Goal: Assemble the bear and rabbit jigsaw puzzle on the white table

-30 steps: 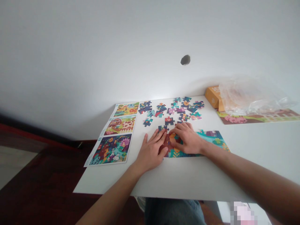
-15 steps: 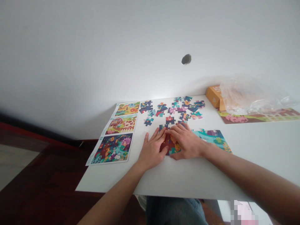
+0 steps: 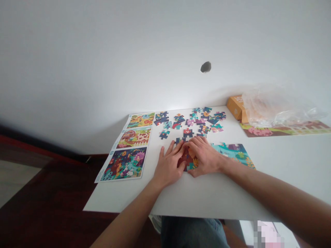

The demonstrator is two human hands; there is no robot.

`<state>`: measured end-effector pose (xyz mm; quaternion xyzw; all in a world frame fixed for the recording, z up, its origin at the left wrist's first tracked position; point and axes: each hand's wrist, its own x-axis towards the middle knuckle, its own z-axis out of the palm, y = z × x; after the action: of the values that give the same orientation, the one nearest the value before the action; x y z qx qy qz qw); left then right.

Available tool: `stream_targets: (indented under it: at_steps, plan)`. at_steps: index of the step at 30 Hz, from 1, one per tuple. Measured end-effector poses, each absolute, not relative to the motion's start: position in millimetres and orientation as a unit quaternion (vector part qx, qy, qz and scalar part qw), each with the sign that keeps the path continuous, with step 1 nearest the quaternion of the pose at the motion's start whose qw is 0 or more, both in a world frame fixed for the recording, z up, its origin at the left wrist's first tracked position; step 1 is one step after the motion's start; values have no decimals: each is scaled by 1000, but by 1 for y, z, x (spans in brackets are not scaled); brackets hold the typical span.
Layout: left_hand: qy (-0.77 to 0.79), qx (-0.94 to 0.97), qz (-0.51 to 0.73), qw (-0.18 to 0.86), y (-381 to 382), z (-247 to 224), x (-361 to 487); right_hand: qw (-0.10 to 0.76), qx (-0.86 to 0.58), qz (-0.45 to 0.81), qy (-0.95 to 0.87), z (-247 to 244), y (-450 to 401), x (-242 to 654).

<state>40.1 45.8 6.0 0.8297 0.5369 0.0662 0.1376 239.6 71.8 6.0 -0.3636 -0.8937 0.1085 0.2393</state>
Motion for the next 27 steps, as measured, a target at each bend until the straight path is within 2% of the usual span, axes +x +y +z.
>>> stream_targets:
  at_steps: [27]
  plan:
    - [542,830,83,102,48,1,26,208,-388,115,-890,12,66,255]
